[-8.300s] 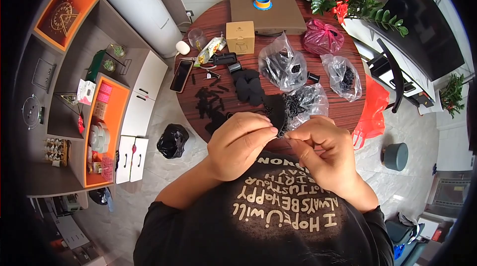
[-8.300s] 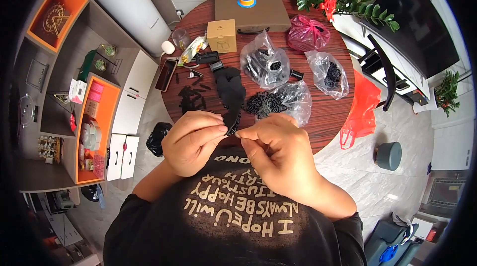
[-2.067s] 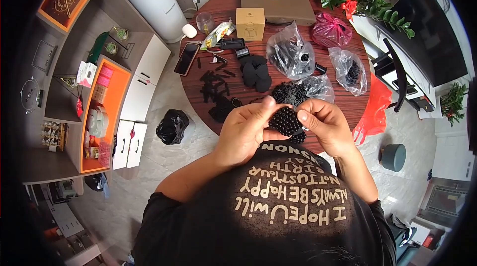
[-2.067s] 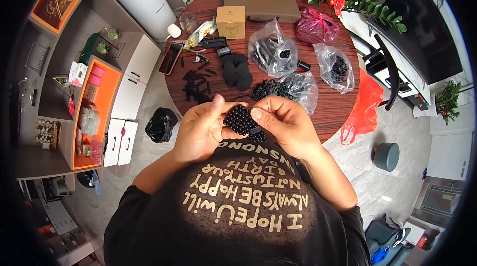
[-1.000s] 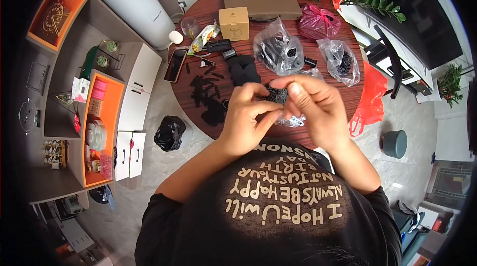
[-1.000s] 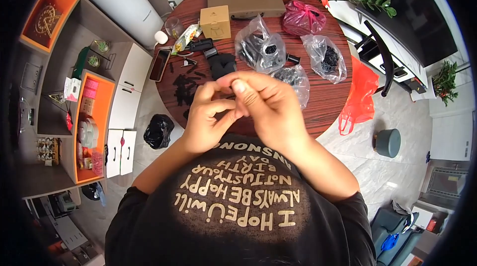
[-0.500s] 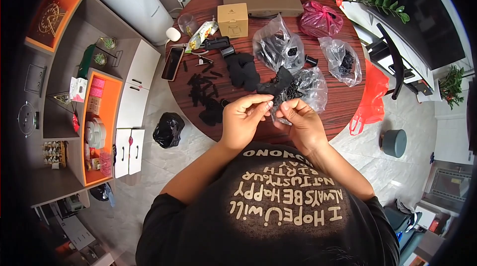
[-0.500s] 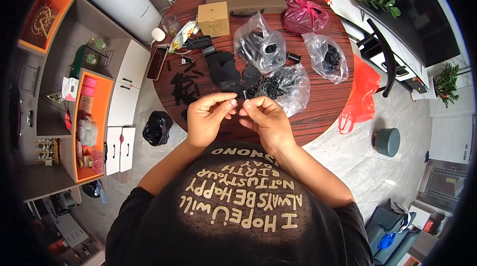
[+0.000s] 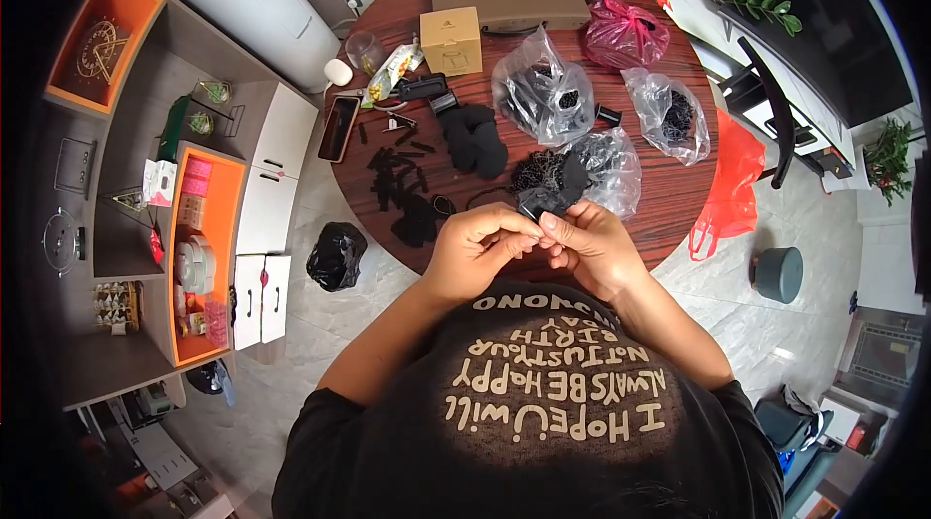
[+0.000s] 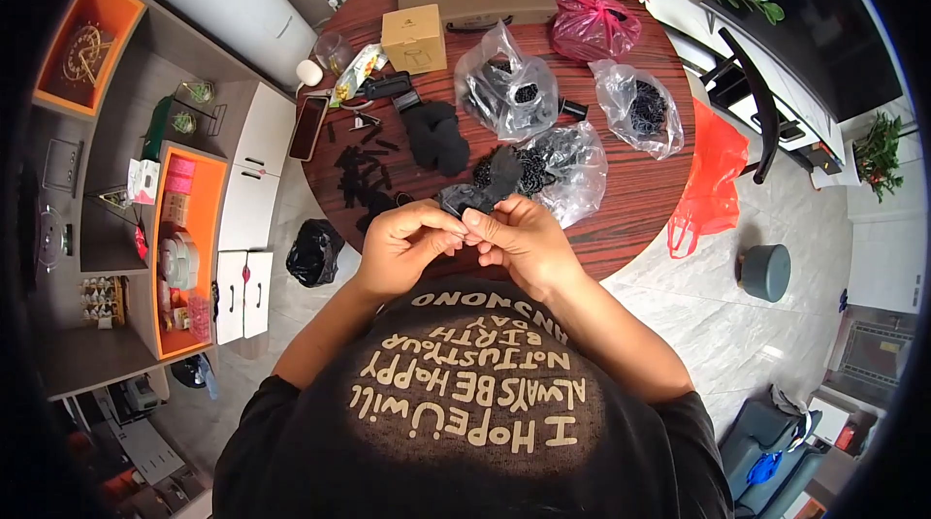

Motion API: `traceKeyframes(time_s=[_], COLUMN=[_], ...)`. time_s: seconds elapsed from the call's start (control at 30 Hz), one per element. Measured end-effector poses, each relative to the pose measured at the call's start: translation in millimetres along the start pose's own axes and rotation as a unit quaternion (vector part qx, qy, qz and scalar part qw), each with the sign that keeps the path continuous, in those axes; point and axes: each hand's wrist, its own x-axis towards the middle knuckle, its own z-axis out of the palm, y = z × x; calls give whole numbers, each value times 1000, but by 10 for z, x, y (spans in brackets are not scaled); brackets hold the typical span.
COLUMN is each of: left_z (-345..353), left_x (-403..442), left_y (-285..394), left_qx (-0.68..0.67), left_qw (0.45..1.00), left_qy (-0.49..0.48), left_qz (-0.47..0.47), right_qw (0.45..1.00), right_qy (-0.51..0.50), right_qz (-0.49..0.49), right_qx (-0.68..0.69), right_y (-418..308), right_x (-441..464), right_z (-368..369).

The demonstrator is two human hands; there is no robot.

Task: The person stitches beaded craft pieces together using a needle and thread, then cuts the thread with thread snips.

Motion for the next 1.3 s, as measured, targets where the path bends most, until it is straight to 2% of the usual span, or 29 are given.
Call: traceKeyframes(time_s=[0.07, 0.13, 0.3, 0.47, 0.67, 0.83, 0.9, 0.97, 1.0, 1.07, 1.13, 1.17, 1.3], left_z=[6, 10, 72, 77, 47, 45, 95, 132, 125, 80, 43, 36, 21], left_x=[3, 11, 24, 71, 106, 132, 144, 155, 163, 209, 236, 234, 178], left_y=[37, 67, 92, 96, 21, 67, 105, 124, 109, 24, -49, -64, -93], left_qx=[-96, -192, -244, -234, -271, -401, -230, -50, -49, 134, 309, 310, 164], left_qw=[991, 965, 940, 932, 924, 879, 948, 980, 980, 978, 925, 925, 972], left_qy=[33, 66, 130, 152, 138, 106, 140, 168, 167, 151, 127, 125, 140], left_qz=[-85, -168, -200, -232, -233, -236, -168, -93, -93, 44, 179, 180, 90], right_qw=[987, 949, 921, 897, 879, 897, 916, 933, 933, 952, 968, 968, 981], right_qy=[45, 91, 123, 145, 172, 170, 156, 141, 141, 117, 93, 93, 48], right_qz=[-123, -244, -296, -332, -345, -328, -299, -270, -271, -240, -208, -210, -172], right_qx=[-91, -179, -221, -252, -282, -244, -219, -192, -191, -150, -108, -106, -80], right_y=[55, 100, 200, 228, 222, 190, 202, 213, 219, 223, 224, 220, 192], right_x=[13, 35, 120, 182, 238, 253, 262, 268, 268, 273, 274, 271, 216], right_z=[24, 43, 36, 26, 17, 55, 62, 64, 64, 59, 50, 49, 76])
